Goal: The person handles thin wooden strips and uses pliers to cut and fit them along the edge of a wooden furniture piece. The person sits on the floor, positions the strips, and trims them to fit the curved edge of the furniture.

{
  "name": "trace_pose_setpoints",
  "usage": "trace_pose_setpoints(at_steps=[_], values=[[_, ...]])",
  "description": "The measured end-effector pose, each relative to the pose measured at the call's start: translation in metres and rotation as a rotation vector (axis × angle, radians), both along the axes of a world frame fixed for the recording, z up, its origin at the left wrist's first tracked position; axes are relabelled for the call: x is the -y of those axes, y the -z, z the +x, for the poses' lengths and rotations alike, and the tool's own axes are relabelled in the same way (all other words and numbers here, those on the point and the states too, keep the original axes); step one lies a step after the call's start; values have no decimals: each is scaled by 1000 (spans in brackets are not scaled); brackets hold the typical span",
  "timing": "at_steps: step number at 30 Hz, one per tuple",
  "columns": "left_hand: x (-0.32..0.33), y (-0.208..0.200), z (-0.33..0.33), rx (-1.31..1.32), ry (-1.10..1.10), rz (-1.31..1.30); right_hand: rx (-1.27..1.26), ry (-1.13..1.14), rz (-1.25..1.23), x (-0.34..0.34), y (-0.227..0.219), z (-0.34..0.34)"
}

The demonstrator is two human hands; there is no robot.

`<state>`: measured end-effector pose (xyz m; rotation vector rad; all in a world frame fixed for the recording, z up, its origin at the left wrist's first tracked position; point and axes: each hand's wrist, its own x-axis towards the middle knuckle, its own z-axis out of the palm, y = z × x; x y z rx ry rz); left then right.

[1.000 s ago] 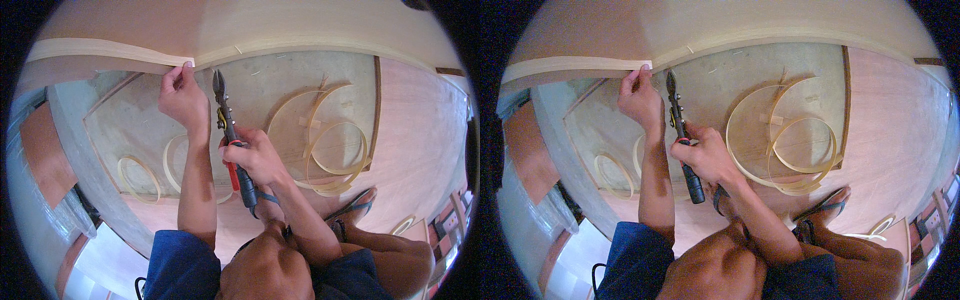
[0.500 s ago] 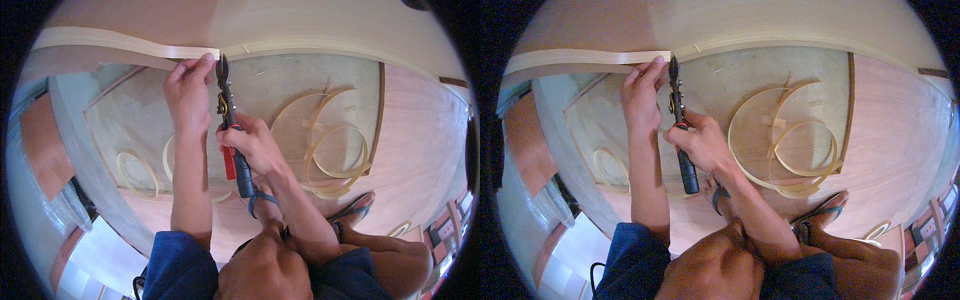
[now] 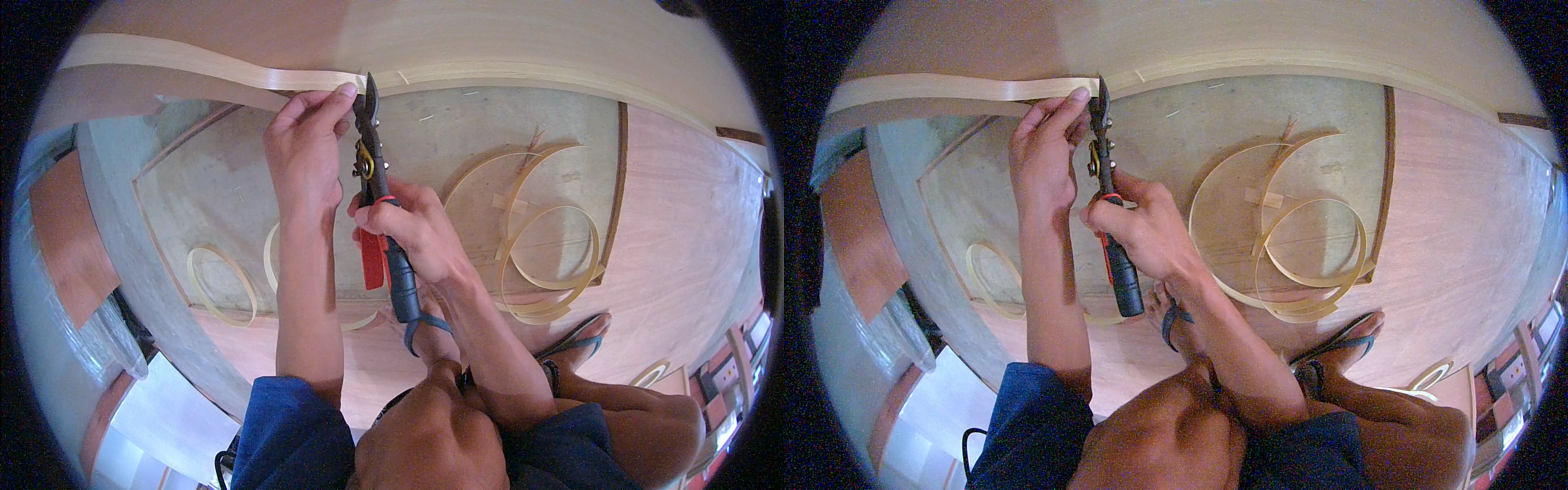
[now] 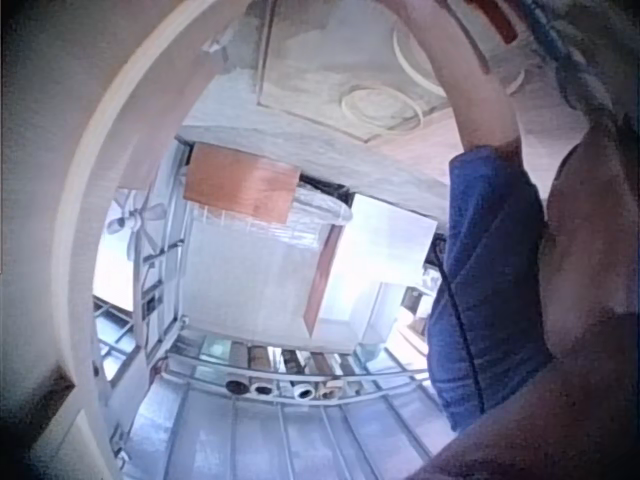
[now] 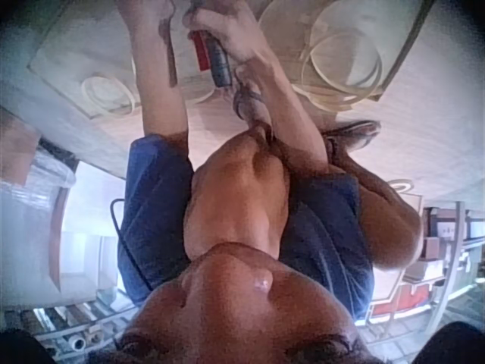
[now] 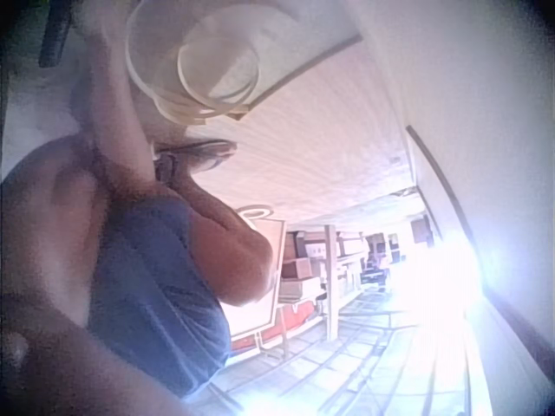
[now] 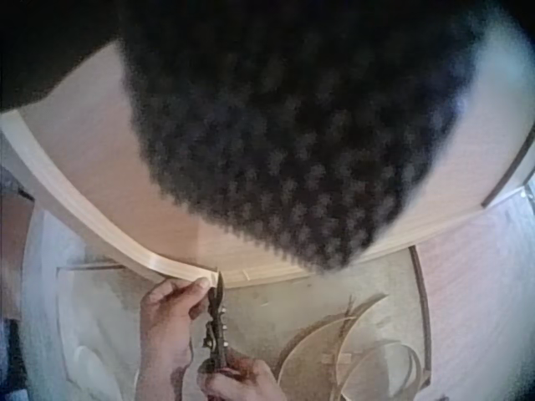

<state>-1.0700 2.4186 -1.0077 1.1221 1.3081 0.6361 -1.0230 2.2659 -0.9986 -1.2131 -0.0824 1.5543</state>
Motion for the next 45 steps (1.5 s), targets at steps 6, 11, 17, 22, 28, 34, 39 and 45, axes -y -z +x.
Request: trace_pose_setpoints(at_steps=[6, 11, 17, 22, 28, 34, 39, 45], values=[[-1, -1, 1, 36, 27, -9, -7, 11, 17, -1, 1, -1], [-2, 2, 0, 34, 31, 10, -11, 30, 30, -2, 2, -2], [-3, 4, -2, 37, 45, 4, -24, 36, 14, -3, 0, -2], [-4, 1, -2, 12, 54, 6, 4, 33, -15, -4, -2, -3], [-2, -1, -1, 28, 46, -7, -31, 74, -12, -3, -6, -4], [-4, 1, -2, 43, 49, -25, 0, 65, -47, -5, -6, -6], [-4, 1, -3, 93, 38, -54, 72, 89, -60, -4, -11, -8], [-3, -1, -6, 70, 56, -115, 24, 150, -124, 1, -8, -14]])
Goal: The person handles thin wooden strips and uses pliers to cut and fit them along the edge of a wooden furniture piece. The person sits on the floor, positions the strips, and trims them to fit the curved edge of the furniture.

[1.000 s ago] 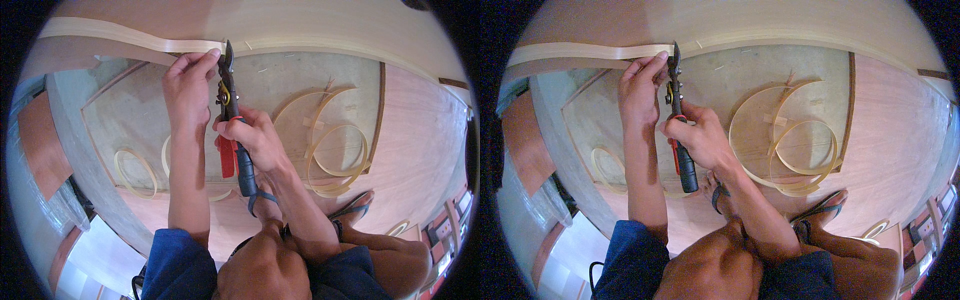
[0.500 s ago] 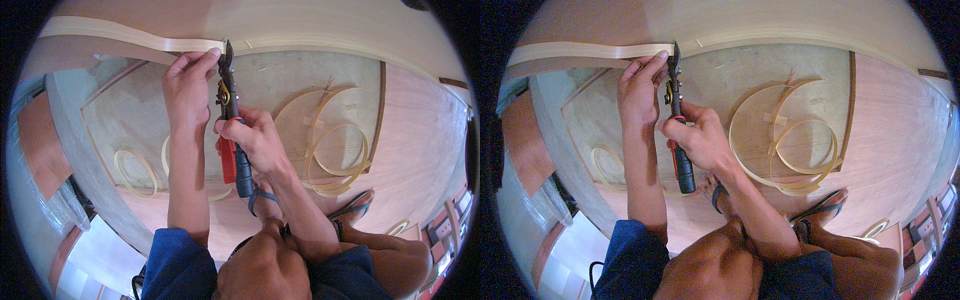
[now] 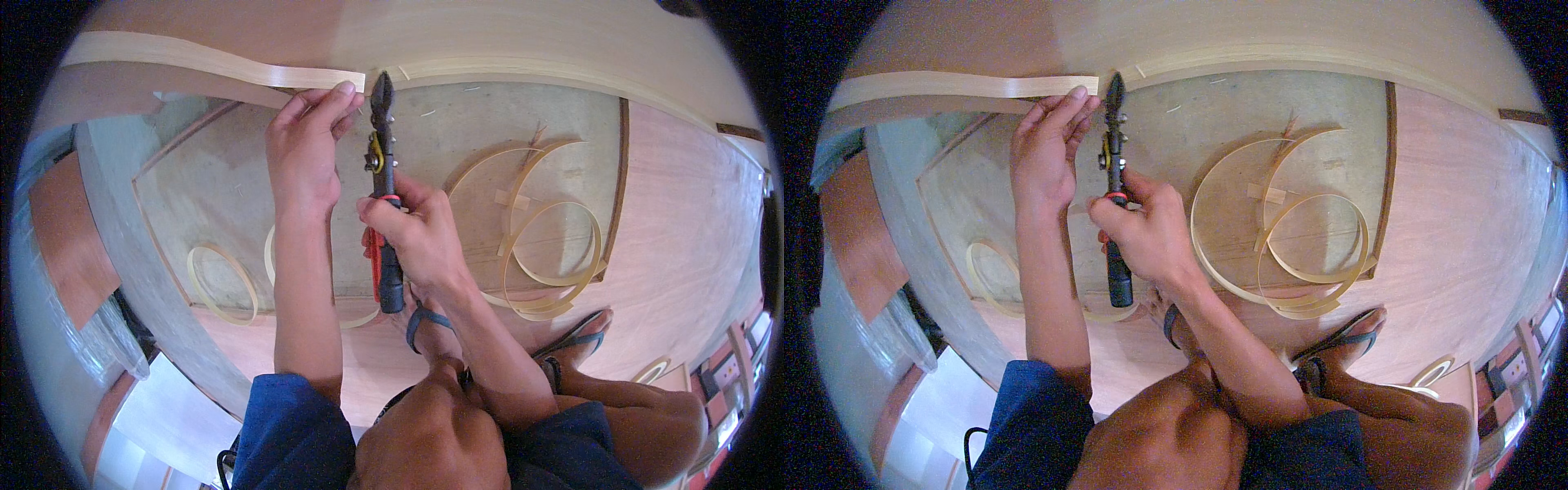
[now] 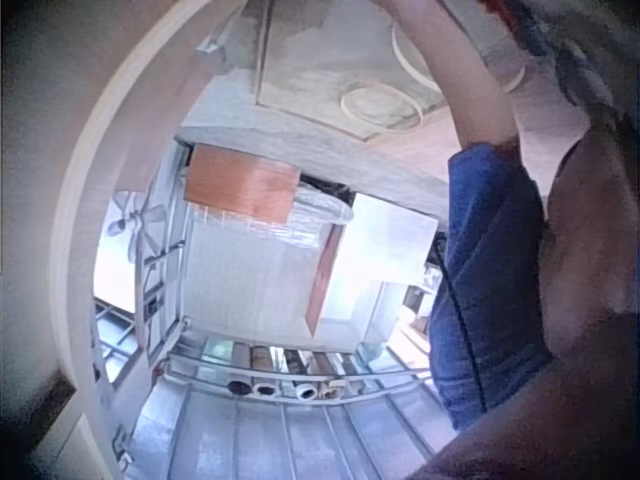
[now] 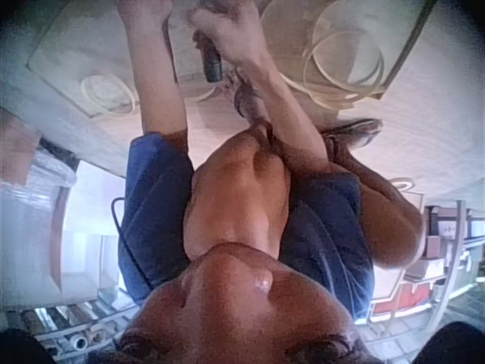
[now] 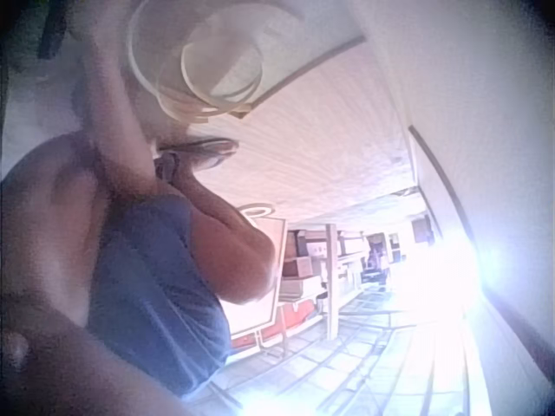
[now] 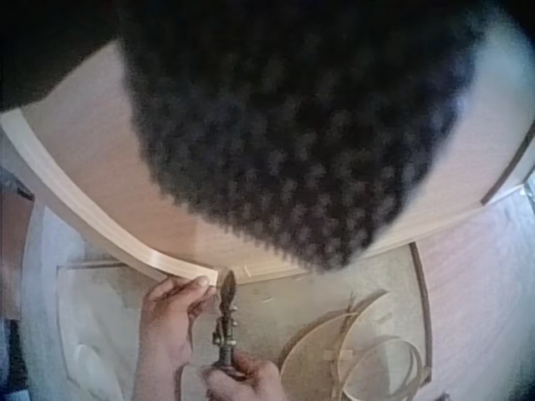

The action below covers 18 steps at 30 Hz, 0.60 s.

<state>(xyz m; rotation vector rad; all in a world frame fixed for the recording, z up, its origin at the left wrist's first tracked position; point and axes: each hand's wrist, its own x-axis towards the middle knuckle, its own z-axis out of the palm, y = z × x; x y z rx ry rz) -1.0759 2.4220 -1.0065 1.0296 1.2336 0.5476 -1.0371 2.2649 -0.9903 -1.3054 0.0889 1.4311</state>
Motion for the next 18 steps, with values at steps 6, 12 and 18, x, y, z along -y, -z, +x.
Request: trace_pose_setpoints(at_steps=[6, 12, 18], values=[[1, 12, -6, -162, 14, 258, -106, -33, -31, 16, 21, -3], [15, 30, -2, -396, -102, 590, -69, -141, 19, 23, 30, -13], [16, 42, 3, -349, -224, 658, -4, -234, 38, 25, 34, -12]])
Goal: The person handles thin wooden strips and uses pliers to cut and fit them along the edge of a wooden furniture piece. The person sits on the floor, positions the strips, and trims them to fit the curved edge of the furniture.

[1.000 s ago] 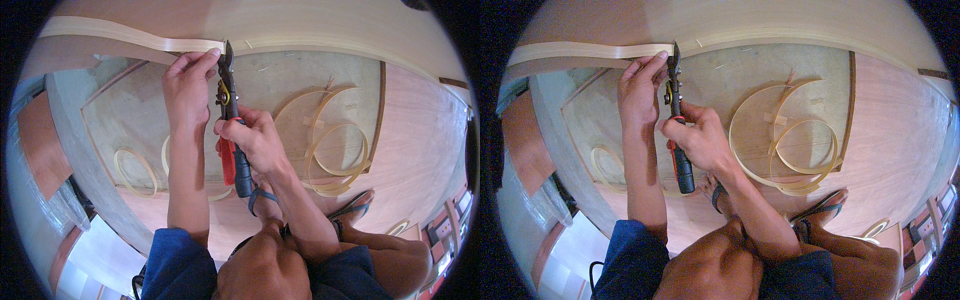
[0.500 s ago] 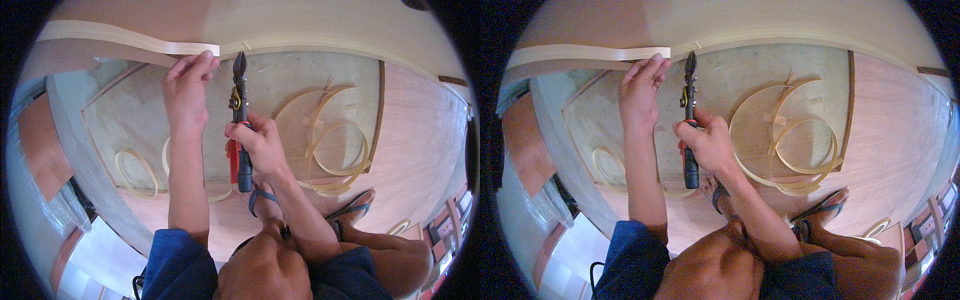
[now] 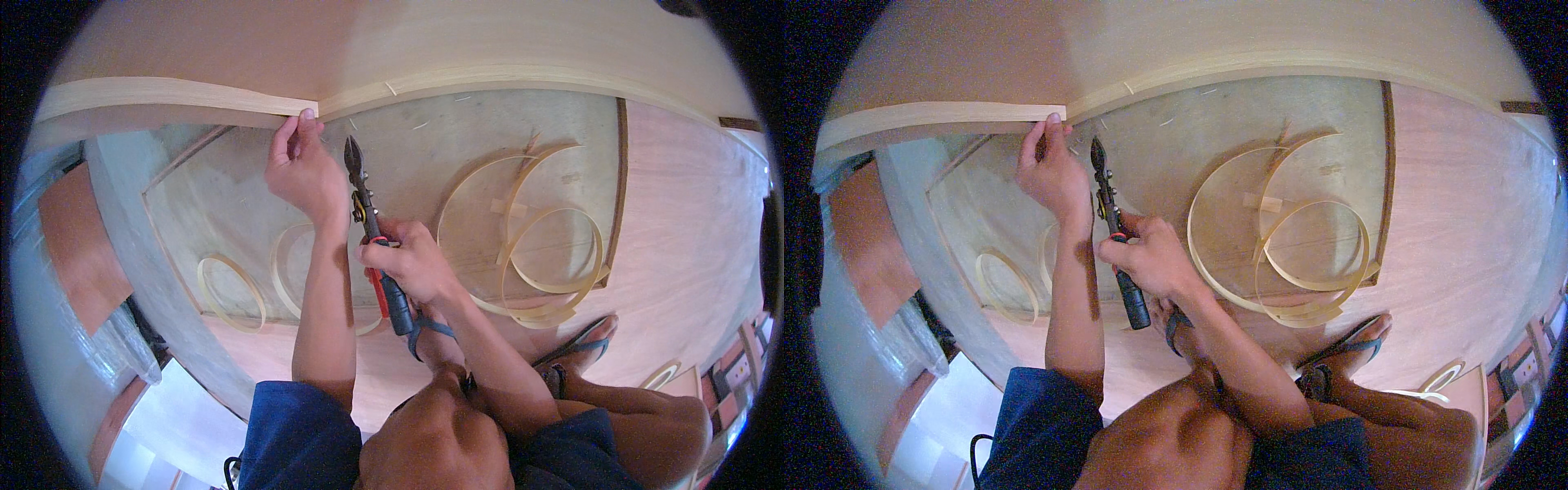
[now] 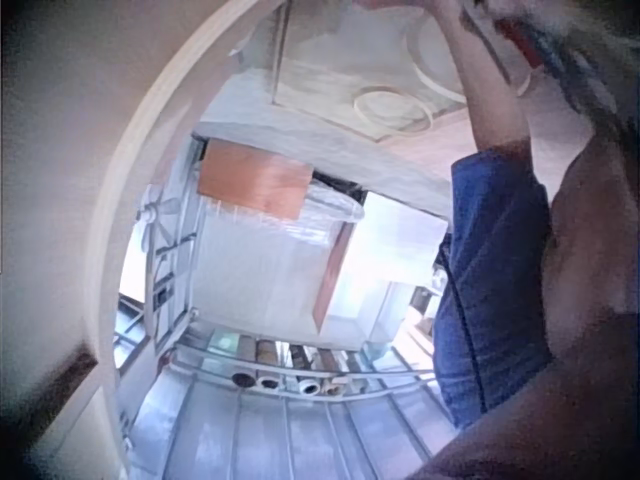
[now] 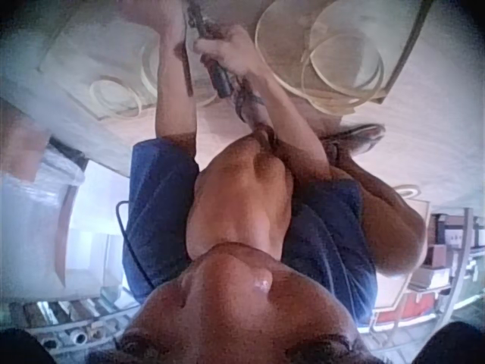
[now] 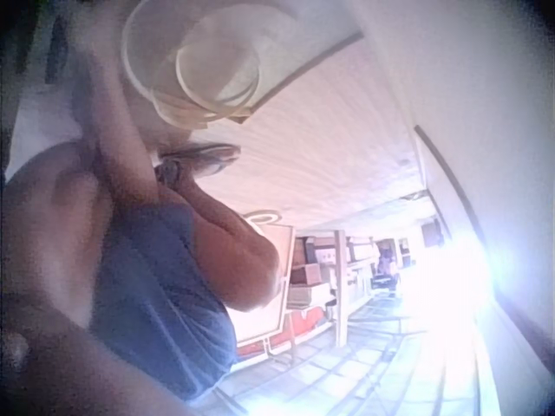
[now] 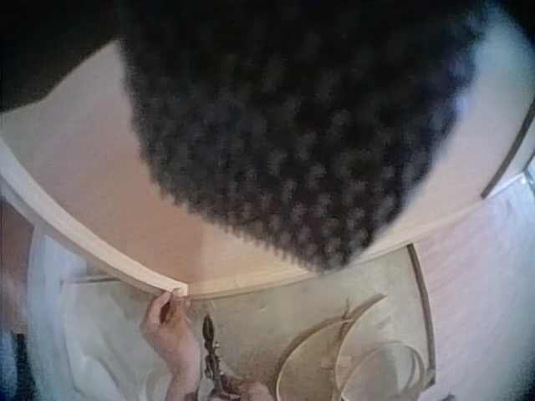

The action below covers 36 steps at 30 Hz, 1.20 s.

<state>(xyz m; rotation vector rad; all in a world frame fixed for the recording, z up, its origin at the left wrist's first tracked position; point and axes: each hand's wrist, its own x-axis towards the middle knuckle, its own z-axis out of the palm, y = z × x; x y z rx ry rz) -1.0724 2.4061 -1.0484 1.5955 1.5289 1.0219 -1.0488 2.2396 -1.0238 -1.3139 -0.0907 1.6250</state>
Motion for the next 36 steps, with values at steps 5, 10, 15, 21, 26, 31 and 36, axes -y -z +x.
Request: trace_pose_setpoints(at_steps=[5, 10, 15, 21, 26, 31, 36], values=[[2, 4, 4, 22, -29, 40, 31, -53, -23, 2, 4, 3], [4, 8, 10, -85, -65, 146, 85, -121, -51, 7, 7, 10], [4, 13, 14, -113, -51, 230, 3, -124, -37, 10, 10, 17], [3, 9, 16, -84, -75, 170, -13, -183, -35, 8, 11, 20], [2, 10, 22, -5, -171, 74, -67, -137, -25, 8, 16, 23], [-3, 15, 19, -27, -94, 173, -85, -140, -21, 11, 18, 30], [-4, 15, 17, -109, -65, 189, -77, -137, -8, 11, 16, 34]])
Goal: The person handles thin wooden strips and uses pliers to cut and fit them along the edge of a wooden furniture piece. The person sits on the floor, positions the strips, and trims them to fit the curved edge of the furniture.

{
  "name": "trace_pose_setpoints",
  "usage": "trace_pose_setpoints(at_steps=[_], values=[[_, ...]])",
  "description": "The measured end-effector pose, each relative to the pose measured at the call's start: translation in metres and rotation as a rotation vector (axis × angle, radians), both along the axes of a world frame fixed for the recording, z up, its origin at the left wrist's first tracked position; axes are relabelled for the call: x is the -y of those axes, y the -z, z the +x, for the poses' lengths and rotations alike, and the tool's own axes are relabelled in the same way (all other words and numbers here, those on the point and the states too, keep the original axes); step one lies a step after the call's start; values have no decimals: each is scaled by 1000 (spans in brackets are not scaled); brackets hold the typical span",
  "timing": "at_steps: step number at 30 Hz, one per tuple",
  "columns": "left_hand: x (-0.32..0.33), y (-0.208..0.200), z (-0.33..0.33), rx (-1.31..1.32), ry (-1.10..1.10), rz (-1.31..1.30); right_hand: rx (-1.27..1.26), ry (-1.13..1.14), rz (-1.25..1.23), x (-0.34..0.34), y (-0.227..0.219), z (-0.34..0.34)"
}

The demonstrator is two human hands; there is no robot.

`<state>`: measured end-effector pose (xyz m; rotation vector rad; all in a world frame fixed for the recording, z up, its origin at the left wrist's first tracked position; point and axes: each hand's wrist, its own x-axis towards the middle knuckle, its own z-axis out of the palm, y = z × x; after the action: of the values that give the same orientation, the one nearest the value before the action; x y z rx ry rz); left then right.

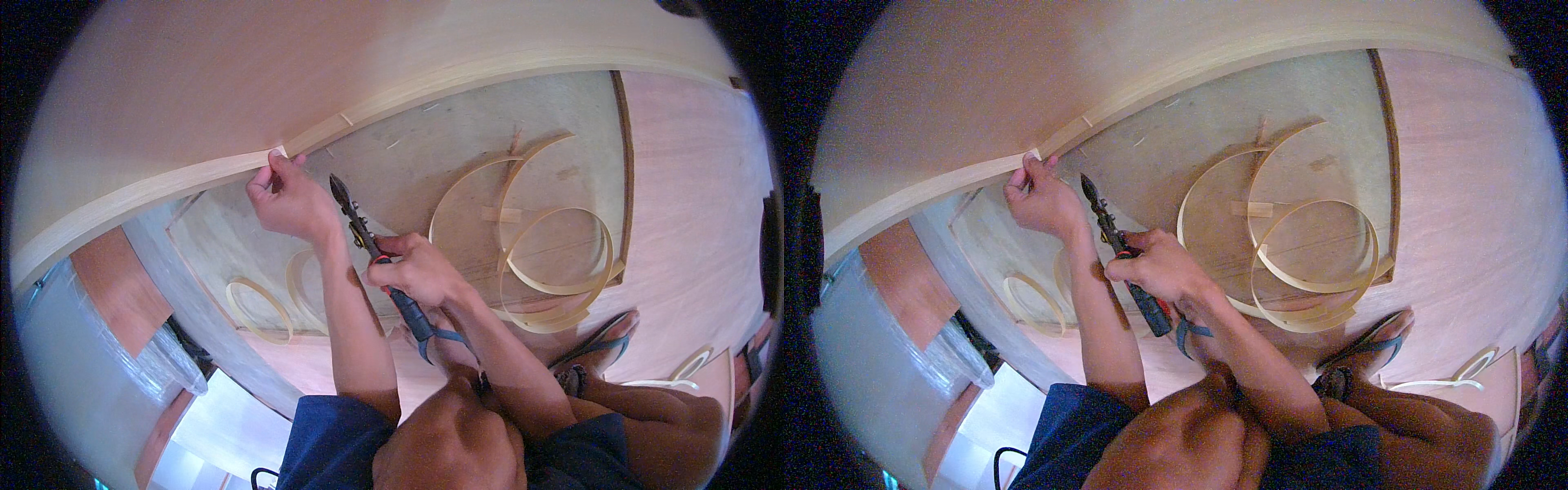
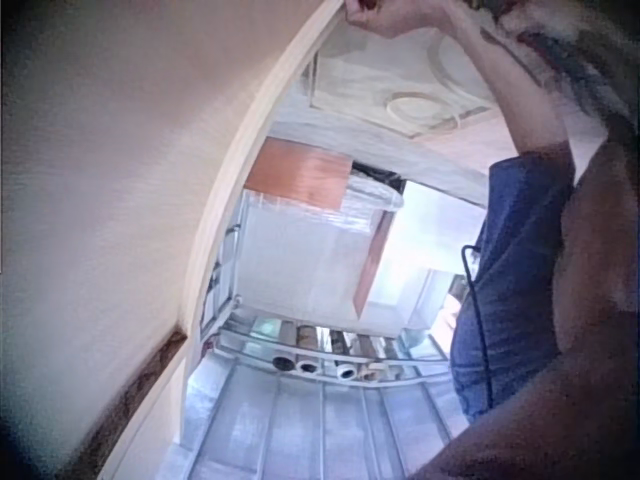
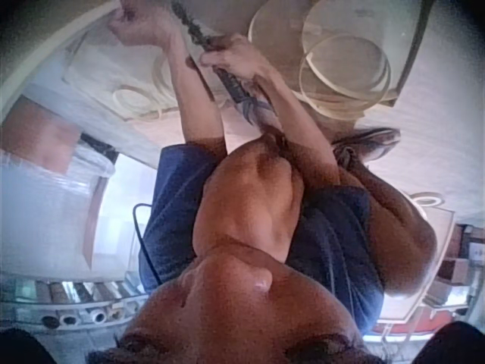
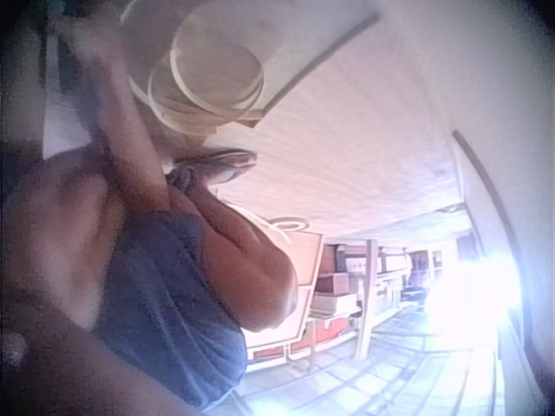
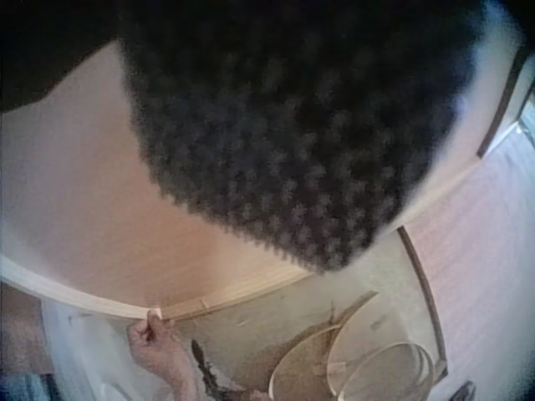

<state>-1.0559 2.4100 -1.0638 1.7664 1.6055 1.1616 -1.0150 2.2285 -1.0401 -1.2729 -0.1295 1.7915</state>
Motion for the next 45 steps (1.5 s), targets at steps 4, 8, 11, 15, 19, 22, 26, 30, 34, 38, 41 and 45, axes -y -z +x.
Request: trace_pose_setpoints(at_steps=[4, 8, 11, 15, 19, 22, 26, 30, 34, 38, 41, 45], values=[[-5, -26, -9, 74, -10, -314, 22, 26, 44, 0, 0, -3], [2, -53, -17, 202, 106, -647, -16, 63, 56, -2, -6, -7], [4, -67, -15, 225, 157, -736, -10, 145, 93, -7, -14, -7], [-3, -77, -11, 211, 204, -787, -1, 233, 111, -13, -28, -1], [-12, -83, -16, 240, 262, -887, 43, 188, 115, -18, -35, 3], [-16, -82, -20, 240, 306, -889, 24, 208, 97, -22, -40, -1], [-16, -80, -24, 137, 336, -828, 27, 207, 124, -27, -43, -3], [-16, -78, -24, 144, 341, -803, -20, 212, 120, -28, -43, -3], [-16, -75, -25, 172, 359, -797, -33, 231, 129, -28, -41, -5], [-17, -73, -25, 168, 353, -778, -4, 259, 160, -29, -40, -7], [-17, -73, -24, 190, 355, -770, -17, 250, 145, -30, -42, -5], [-15, -74, -22, 168, 328, -758, -63, 231, 110, -31, -45, -3]])
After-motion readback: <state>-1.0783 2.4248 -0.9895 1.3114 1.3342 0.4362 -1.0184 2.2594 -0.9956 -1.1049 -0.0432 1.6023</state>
